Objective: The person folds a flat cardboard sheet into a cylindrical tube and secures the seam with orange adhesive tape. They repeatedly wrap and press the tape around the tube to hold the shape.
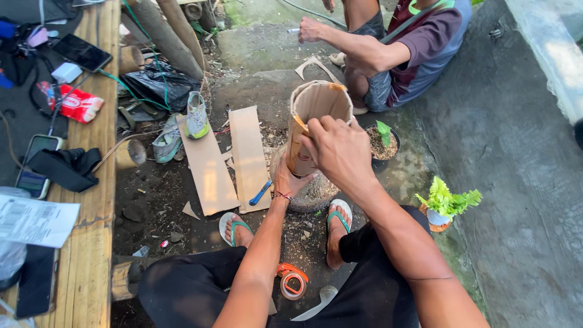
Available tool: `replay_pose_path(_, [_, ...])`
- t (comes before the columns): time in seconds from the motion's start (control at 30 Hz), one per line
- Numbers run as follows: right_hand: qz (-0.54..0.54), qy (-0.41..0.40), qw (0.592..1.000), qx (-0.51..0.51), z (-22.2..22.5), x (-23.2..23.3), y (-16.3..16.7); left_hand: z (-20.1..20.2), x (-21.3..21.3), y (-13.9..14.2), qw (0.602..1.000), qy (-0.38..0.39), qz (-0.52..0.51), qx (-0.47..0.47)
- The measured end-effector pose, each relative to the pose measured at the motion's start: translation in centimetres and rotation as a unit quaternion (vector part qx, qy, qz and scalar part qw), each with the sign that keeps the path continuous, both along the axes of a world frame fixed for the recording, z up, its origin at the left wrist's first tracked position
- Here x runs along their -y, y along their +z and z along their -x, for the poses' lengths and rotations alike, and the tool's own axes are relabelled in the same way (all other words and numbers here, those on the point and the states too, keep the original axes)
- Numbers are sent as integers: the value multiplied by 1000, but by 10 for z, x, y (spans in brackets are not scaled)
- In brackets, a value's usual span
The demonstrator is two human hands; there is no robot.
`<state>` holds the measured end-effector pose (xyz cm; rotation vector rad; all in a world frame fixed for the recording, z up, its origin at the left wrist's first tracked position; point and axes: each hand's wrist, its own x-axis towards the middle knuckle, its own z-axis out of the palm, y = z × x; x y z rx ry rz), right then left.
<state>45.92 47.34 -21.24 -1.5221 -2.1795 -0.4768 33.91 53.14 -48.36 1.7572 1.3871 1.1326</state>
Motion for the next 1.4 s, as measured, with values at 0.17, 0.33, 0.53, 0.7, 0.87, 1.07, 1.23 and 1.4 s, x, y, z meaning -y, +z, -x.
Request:
replay_pose_path(0.17, [-8, -32, 999, 0, 11, 1, -2, -12, 10, 16, 988, 78, -137, 0])
replay_pose_path(0.33, [-5, -10, 1000, -5, 14, 9, -4, -22, 13, 19, 994, 81, -55, 55])
replay_pose_path(0.53, [-27, 143, 984, -100, -34, -13, 11, -3, 4, 20, 997, 71, -27, -5])
replay_pose_path(0.7, [-19, 223, 968, -117, -50, -38, 7, 3, 2, 26, 998, 59, -24, -4])
replay_pose_path(0.87, [-44, 182, 978, -95, -37, -38, -8, 9, 8, 28, 998, 27, -60, -7])
replay_pose_path(1.07, [-65, 137, 984, -92, -20, -30, -11, -15, 18, 15, 992, 83, -64, 78])
replay_pose_path(1.23, [-50, 129, 985, -99, -17, -29, -10, -6, 18, 17, 994, 69, -69, 56])
replay_pose_path(1.4, [-49, 134, 984, -103, -18, -28, -10, 48, 20, 81, 957, 96, -224, 157])
